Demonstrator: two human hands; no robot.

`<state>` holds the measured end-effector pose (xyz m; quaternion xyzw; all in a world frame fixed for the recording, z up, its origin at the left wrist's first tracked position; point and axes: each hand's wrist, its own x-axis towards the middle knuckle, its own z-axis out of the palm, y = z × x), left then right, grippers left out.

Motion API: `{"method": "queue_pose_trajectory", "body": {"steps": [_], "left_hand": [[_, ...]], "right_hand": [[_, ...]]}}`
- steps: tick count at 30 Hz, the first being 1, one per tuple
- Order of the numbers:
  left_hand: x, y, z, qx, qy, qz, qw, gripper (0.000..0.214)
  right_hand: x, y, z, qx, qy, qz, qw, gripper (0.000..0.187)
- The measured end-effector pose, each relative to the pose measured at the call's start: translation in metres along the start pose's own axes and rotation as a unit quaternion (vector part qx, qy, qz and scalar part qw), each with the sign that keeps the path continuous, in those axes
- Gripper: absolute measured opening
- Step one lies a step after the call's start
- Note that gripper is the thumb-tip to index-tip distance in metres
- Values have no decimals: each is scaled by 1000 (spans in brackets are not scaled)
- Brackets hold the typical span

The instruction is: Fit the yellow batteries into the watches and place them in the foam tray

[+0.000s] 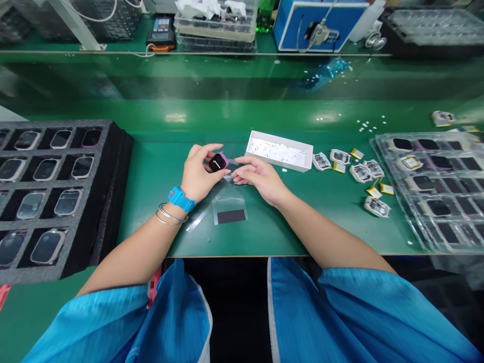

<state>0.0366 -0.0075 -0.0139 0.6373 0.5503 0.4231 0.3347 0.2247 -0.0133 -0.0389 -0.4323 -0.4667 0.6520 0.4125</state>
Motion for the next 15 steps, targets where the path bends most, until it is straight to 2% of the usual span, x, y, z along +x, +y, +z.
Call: {"method": "queue_pose_trajectory", "body": {"steps": [9,15], "left_hand": [[1,-17,3,98,28,89,991,59],[-1,-14,4,128,32,125,983,43]], "right_hand": [[-1,-3,1,-4,0,5,1000,40],[-2,-4,2,-4,7,10,1000,39]]}}
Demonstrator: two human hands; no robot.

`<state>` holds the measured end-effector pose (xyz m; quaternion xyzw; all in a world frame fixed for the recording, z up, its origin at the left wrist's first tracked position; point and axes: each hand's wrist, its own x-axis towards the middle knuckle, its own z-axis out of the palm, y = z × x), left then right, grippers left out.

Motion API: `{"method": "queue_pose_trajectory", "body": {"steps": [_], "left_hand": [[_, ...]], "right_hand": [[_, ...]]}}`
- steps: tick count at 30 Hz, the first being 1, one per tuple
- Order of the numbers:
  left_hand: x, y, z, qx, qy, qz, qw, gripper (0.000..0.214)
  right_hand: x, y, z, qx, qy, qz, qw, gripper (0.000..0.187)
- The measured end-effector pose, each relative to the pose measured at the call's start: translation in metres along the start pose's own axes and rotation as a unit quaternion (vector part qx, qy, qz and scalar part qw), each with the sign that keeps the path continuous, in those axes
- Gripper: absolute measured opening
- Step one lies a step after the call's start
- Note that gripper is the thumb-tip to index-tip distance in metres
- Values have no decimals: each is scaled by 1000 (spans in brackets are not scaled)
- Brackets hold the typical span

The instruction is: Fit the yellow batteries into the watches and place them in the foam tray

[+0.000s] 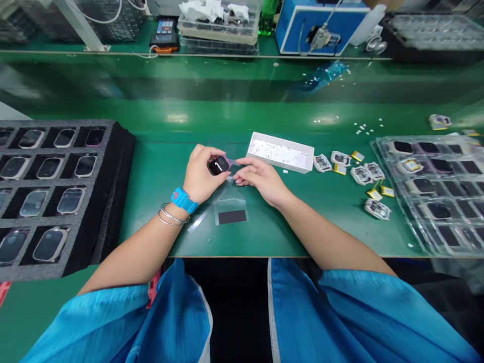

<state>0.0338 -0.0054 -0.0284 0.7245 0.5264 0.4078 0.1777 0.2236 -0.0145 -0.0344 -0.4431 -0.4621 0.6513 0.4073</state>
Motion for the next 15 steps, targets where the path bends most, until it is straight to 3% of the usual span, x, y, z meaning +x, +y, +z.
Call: {"method": "queue_pose_trajectory", "body": {"steps": [15], "left_hand": [[-1,-1,2,25,0,35,999,36]], "right_hand": [[-1,-2,1,3,0,5,1000,31]]}}
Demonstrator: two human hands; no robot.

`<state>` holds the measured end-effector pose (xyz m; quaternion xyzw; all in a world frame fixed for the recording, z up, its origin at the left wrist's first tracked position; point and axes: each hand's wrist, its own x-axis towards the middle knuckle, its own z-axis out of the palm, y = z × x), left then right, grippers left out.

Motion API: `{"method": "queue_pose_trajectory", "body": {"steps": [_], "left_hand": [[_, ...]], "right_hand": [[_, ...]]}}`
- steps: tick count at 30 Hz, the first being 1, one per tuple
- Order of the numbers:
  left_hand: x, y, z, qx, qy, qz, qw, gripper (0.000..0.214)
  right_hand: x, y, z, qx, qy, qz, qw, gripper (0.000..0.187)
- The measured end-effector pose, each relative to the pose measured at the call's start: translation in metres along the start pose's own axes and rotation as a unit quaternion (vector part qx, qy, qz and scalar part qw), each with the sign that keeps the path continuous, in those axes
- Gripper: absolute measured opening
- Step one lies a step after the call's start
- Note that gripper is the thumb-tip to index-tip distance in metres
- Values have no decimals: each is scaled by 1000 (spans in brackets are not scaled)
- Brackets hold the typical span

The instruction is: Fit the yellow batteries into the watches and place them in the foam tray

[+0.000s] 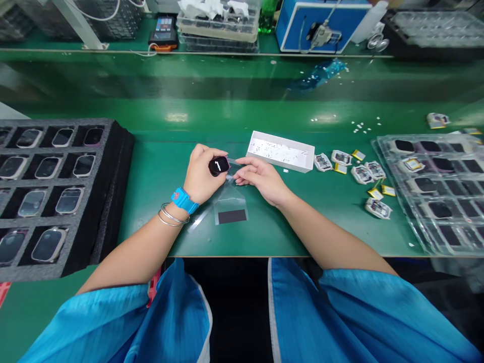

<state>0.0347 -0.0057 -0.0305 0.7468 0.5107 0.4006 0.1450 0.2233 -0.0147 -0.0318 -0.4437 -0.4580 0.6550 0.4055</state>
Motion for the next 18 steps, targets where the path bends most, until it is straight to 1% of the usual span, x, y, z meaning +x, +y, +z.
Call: {"method": "queue_pose_trajectory", "body": {"steps": [3,9,18], "left_hand": [[0,0,0,0,-7,-9,1000,36],[-1,1,0,2,-1,-6,1000,36],[0,2,-1,-8,-2,-22,1000,36]], "right_hand": [[0,0,0,0,-1,-1,1000,31],[1,0,-1,2,-2,0,1000,32],[0,0,0,-3,-4,1,1000,31]]}}
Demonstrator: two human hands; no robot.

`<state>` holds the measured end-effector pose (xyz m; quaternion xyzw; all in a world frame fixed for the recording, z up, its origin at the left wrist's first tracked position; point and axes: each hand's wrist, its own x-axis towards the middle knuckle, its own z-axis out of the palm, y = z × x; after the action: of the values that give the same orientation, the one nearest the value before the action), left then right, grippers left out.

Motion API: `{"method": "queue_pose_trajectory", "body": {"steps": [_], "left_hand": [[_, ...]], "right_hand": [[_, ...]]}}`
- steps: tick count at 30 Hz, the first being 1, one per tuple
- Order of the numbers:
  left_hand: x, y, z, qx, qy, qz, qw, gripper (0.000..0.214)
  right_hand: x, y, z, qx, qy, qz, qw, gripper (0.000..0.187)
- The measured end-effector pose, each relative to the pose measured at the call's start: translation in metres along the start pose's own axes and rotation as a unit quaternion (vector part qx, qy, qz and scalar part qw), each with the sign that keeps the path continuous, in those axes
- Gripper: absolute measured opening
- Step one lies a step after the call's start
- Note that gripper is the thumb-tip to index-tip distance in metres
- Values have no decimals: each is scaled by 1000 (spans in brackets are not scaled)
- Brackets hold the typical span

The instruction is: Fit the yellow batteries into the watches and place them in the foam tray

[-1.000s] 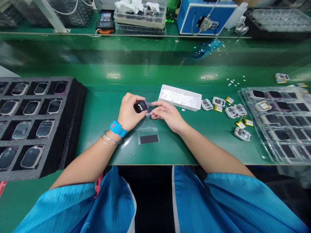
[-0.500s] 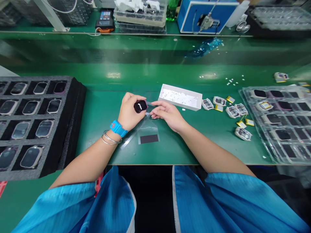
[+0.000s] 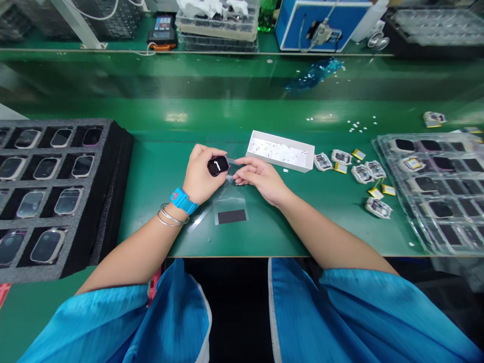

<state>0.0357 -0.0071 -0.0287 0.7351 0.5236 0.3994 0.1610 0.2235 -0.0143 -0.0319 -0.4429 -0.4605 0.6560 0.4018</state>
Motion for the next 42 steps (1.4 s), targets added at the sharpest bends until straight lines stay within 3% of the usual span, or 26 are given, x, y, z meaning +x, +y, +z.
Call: {"method": "queue_pose_trajectory", "body": {"steps": [14,24,27,30,33,35,38,42], "left_hand": [[1,-1,-1,2,-6,-4,1000,37],[10,2,-5,5,40,-1,999,40],[14,11,-18,4,65,-5,998,38],[0,30,-56,28,127,-12,991,37],[-34,51,-112,107,224,-28,968,37],[-56,53,-154,165,288,-42,943,35],[-64,21,-225,244,314,-58,916,37],[-27,-74,-319,289,336,-152,884,39]], "right_hand": [[-1,0,0,-11,-2,-1,1000,36],[2,3,-5,-39,10,-4,999,48],[0,3,-6,-58,26,2,998,50],[1,2,-8,-70,54,24,996,52],[7,4,-11,-80,70,44,993,56],[10,4,-13,-91,76,51,992,58],[10,3,-12,-122,91,60,987,60],[5,0,-5,-174,101,58,978,45]]}}
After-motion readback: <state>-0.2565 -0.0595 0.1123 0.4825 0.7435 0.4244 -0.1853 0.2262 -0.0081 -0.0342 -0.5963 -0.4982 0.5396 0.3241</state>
